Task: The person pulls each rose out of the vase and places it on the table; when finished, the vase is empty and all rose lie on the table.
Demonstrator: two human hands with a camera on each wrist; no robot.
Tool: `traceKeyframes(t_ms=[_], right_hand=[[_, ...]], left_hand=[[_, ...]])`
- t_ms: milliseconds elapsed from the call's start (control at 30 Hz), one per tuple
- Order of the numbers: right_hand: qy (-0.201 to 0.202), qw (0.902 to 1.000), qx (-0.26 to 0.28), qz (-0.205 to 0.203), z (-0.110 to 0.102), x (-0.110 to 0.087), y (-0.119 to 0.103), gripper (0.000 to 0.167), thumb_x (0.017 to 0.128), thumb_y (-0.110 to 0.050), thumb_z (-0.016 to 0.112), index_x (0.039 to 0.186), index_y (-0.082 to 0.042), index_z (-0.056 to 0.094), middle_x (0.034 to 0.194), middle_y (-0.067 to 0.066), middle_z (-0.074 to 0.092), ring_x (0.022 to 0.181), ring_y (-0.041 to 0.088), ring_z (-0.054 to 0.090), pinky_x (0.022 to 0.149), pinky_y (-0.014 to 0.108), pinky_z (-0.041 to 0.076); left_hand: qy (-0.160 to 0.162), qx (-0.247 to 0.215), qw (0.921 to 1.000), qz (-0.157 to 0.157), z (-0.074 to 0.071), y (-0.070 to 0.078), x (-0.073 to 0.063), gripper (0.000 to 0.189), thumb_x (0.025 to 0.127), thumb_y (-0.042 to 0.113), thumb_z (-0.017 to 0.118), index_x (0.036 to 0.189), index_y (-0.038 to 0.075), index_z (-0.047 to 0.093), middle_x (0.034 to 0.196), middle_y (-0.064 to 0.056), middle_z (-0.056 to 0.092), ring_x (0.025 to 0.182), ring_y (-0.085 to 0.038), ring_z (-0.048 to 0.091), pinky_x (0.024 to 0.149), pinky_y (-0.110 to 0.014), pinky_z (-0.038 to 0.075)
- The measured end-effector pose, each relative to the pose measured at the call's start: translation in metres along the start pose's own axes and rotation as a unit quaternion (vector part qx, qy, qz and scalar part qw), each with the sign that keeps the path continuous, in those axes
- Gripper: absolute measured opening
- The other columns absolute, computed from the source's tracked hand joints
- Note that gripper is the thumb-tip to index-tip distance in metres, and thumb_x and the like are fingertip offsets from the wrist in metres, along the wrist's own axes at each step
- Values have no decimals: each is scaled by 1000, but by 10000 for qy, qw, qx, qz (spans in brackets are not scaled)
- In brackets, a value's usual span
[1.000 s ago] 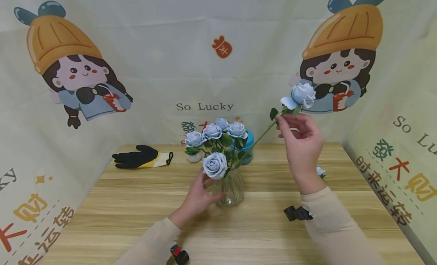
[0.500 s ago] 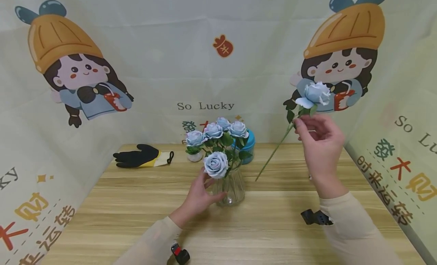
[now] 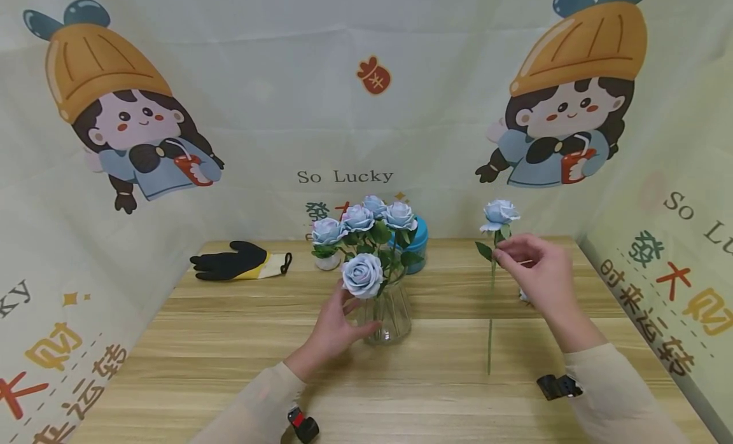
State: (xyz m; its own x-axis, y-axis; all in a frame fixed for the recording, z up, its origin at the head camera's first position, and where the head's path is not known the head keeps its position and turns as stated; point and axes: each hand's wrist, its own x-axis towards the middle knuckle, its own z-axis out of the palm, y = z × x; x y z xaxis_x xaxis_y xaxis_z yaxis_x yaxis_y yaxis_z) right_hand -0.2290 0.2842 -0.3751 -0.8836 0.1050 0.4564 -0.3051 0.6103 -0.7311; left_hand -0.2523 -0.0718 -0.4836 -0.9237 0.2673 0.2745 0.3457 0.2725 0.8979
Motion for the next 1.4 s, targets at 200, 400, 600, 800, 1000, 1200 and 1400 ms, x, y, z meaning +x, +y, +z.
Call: traceKeyframes(t_ms=[200,400,600,800,1000,1200,1400], right_hand=[[-546,9958,-700,-244,-1,-10,28,12,94,-14,77,102,-4,76,89,11,79,72,-9,60,58,15,51],[-1104,9867,-1194,-51,-1,-16,48,10,95,-16,76,101,-8,75,87,7,77,74,-2,60,58,22,48],[-1498,9800,-1310,-35,3,-19,65,9,92,-12,77,98,-6,75,84,7,77,74,11,68,59,23,50],[-1815,9754,-1247,-105,10,-21,80,5,90,-7,77,93,-7,74,81,5,77,71,6,67,62,22,51],[-2027,9720,-1189,-34,17,-21,89,4,90,-7,77,90,-7,73,79,3,75,69,4,63,60,23,50],[-2228,9687,-1077,182,21,-22,94,4,92,-6,75,92,-4,72,80,4,74,61,8,63,53,24,51],[-2482,9621,-1088,316,21,-24,96,6,93,-9,74,91,-4,71,78,4,73,58,12,61,50,24,49]], left_hand=[[5,-7,10000,-19,0,0,0,91,76,7,90,151,6,39,151,-15,50,135,-33,57,114,-41,48],[8,-20,10000,23,0,-1,1,91,75,6,91,151,6,39,151,-14,51,134,-32,57,115,-40,47],[-16,-3,10000,78,0,-1,1,91,76,7,91,151,6,39,152,-15,50,134,-32,57,115,-40,47],[-25,-10,10000,51,0,1,0,91,76,7,90,151,6,39,152,-14,49,135,-32,57,115,-39,47],[-38,4,10000,-11,-1,4,-1,92,77,8,90,152,7,38,153,-13,49,135,-31,56,115,-39,47],[-58,37,9999,-92,-2,4,-1,92,78,9,90,152,9,37,154,-11,48,136,-29,55,115,-38,47],[-84,54,9999,-104,-2,3,-1,92,78,8,90,153,8,36,153,-11,48,136,-29,55,116,-40,47]])
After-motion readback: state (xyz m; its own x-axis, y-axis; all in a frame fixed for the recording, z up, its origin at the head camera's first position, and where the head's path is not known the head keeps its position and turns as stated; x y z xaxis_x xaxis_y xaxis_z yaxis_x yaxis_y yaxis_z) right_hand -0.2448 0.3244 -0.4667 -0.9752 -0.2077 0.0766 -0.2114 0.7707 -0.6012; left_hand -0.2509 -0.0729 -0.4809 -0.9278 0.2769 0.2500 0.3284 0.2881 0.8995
